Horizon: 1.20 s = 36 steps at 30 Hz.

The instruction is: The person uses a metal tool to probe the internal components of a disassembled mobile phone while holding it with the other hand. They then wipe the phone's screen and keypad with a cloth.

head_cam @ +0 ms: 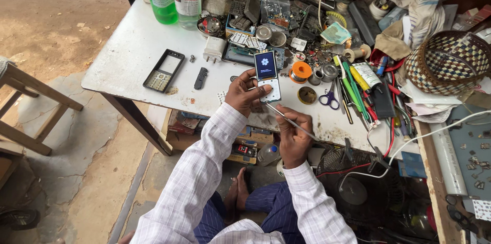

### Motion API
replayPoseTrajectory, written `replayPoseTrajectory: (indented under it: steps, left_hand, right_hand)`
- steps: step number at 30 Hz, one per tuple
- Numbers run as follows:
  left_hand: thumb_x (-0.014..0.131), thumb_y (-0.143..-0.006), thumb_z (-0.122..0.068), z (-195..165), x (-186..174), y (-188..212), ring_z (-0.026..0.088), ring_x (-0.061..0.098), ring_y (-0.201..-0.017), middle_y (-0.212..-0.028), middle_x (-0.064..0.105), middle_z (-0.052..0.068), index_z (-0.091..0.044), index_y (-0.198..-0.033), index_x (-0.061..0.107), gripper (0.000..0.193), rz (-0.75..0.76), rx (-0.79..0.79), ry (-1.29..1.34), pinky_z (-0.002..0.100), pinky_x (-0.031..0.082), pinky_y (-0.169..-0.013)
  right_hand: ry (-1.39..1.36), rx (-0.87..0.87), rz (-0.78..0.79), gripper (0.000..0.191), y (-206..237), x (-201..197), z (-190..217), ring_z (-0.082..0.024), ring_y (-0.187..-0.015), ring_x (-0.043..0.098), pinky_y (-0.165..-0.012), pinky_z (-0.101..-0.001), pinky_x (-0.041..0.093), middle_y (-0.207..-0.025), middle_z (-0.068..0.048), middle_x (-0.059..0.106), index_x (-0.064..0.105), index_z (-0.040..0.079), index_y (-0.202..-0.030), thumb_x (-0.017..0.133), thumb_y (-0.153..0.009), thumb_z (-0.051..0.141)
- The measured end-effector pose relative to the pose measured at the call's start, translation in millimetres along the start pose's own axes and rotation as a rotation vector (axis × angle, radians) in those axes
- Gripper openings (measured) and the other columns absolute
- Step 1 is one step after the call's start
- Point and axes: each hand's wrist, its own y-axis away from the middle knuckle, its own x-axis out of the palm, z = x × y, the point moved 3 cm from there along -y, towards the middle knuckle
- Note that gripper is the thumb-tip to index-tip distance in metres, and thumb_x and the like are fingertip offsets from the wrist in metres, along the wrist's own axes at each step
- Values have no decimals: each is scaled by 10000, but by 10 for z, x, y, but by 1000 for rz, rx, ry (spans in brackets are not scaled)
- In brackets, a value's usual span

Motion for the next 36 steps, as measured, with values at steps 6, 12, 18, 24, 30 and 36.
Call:
replayPoseTrajectory:
  steps: [6, 12, 18, 24, 30, 36]
  left_hand:
    - [798, -831, -1, 31, 3, -14, 106, 720, -808, -866, 693, -2, 10, -1393, 560, 610, 8, -16, -37, 240, 612, -634]
    - [804, -837, -3, 22, 4, -7, 101, 707, -767, -850, 687, 9, 30, -1404, 563, 617, 27, 25, -59, 222, 564, -545]
    - [803, -836, -13, -4, 1, 25, 88, 699, -745, -839, 676, 2, 30, -1418, 554, 635, 21, 17, -76, 215, 548, -506]
    - [804, -836, -5, 8, -6, 26, 86, 697, -745, -844, 683, 5, 27, -1416, 556, 632, 24, 17, -68, 213, 555, -519]
    - [803, -827, 15, 44, -11, 3, 97, 722, -791, -870, 702, 11, 33, -1398, 560, 621, 7, 13, -62, 229, 610, -610]
    - [803, -826, 12, 43, -15, 5, 108, 718, -782, -852, 693, 9, 26, -1398, 566, 619, 17, 14, -63, 244, 591, -580]
  right_hand:
    - [-114, 95, -19, 214, -63, -47, -83, -249, -1134, 711, -999, -344, 621, -1198, -219, 695, 493, 15, -1117, 676, -1006, 3]
    - [-101, 132, -10, 211, -102, -57, -32, -245, -1112, 720, -993, -343, 624, -1174, -214, 703, 493, 10, -1108, 675, -1001, 15]
    - [-108, 141, 6, 209, -110, -49, -19, -243, -1110, 719, -992, -347, 626, -1161, -214, 708, 491, 17, -1099, 673, -998, 19]
    - [-130, 139, 3, 196, -96, -46, -43, -242, -1092, 723, -984, -352, 632, -1143, -215, 709, 495, 18, -1098, 670, -1010, 12]
    - [-153, 155, 6, 208, -90, -68, -48, -242, -1089, 722, -987, -348, 623, -1160, -219, 707, 486, 21, -1103, 670, -1004, 10]
    - [-179, 165, 21, 220, -105, -72, -49, -246, -1119, 714, -1010, -352, 619, -1185, -225, 697, 482, 21, -1110, 672, -998, 9]
